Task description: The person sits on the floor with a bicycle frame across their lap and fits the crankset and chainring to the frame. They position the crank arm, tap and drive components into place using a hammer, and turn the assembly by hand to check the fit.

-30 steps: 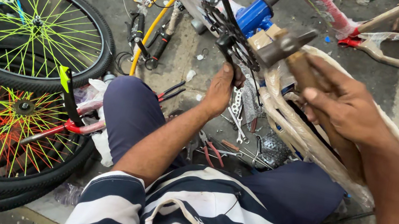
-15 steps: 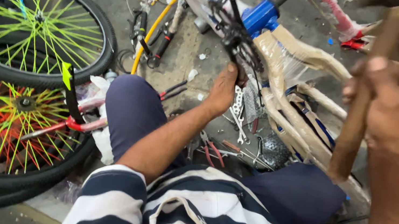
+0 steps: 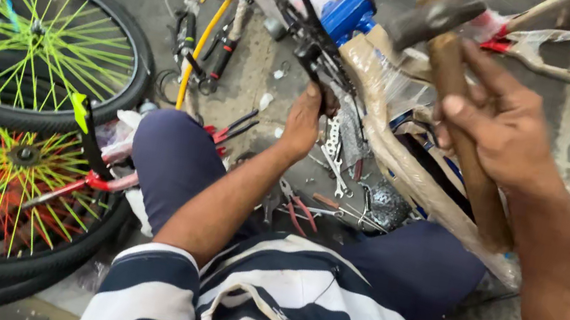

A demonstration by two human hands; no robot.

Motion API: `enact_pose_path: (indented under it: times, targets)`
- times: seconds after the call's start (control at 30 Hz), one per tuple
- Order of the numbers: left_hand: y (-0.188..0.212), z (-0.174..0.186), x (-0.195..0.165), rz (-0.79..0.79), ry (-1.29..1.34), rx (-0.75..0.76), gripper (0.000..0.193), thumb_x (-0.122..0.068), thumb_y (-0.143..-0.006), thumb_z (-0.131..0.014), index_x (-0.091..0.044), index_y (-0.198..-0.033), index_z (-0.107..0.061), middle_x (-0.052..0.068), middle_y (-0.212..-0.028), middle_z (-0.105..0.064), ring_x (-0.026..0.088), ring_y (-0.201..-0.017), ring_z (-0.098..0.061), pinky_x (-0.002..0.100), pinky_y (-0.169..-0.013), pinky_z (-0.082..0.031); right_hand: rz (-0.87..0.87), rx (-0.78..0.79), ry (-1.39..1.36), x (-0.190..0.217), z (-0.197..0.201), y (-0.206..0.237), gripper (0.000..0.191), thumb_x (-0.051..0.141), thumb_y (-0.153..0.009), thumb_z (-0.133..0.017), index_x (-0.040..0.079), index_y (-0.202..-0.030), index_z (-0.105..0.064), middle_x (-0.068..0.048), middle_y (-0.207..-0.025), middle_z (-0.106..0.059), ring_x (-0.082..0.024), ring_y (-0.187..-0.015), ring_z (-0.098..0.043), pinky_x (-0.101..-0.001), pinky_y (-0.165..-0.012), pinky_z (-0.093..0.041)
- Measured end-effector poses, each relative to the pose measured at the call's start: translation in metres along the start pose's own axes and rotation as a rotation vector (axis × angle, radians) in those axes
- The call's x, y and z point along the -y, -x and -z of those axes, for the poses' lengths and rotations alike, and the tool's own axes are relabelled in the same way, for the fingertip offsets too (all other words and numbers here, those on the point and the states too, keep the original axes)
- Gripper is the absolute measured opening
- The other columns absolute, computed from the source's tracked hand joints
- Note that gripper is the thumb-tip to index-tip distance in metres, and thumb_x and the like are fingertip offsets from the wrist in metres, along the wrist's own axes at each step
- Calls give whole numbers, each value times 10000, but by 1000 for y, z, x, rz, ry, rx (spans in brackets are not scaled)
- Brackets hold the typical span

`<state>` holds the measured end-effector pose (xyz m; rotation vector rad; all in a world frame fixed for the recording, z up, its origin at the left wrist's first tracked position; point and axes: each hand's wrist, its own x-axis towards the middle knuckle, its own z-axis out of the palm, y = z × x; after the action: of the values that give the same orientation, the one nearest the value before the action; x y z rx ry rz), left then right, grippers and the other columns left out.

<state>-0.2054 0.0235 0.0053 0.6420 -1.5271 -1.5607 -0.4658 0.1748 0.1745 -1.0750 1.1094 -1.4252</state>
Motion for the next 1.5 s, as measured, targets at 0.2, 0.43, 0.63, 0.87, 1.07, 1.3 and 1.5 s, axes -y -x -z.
enact_pose_path:
  times: [0.2,0.43,0.63,0.87,1.07,1.3,1.5]
  targets:
    - [-1,4,-3,11,11,16,602,-589,-1111,-305,-47,-894,-455,57,-862,-495,190,-820,-474,343,-799,-430,39,-89,16,14,-3,6,626,26,-1048,-614,122,-1649,-469,-144,-999,-682,-196,-778,-666,-330,-658,-565]
    - [3,1,0,43,-110,2,616,-594,-1101,-256,-63,-856,-449,52,-817,-508,184,-776,-483,335,-752,-433,192,-261,191,14,-11,23,369,59,-1164,-630,73,-1493,-463,-135,-950,-653,-208,-680,-652,-349,-603,-595]
    - [-6,8,6,-38,-273,-21,633,-584,-1108,-222,-73,-838,-478,35,-774,-506,173,-744,-480,328,-725,-426,14,-260,87,16,-20,7,644,34,-1050,-617,99,-1664,-432,-119,-997,-657,-161,-708,-617,-302,-624,-542]
    - [-13,9,11,-54,-59,1,591,-563,-1121,-288,-60,-864,-462,36,-789,-459,180,-753,-445,337,-725,-418,-63,25,32,0,-5,-5,685,1,-973,-615,74,-1632,-444,-131,-999,-668,-169,-744,-620,-311,-638,-529]
    - [-11,6,10,4,-37,-26,595,-579,-1104,-299,-66,-870,-490,30,-806,-492,171,-761,-461,325,-729,-415,-173,104,-19,-17,4,-8,665,43,-981,-601,75,-1620,-420,-136,-964,-666,-180,-712,-602,-320,-640,-518]
    - [-12,4,16,22,86,-3,569,-568,-1121,-331,-60,-923,-490,40,-858,-507,174,-807,-491,338,-784,-439,-118,304,-158,-21,5,-13,656,55,-1017,-579,98,-1638,-371,-126,-965,-653,-173,-729,-608,-314,-678,-512]
    - [9,-3,-17,114,-198,82,498,-475,-1065,-432,-17,-1207,-566,77,-1078,-659,181,-1018,-626,338,-929,-498,-128,295,-82,-23,9,-15,658,53,-1011,-569,91,-1636,-367,-123,-960,-652,-162,-728,-605,-304,-670,-509]
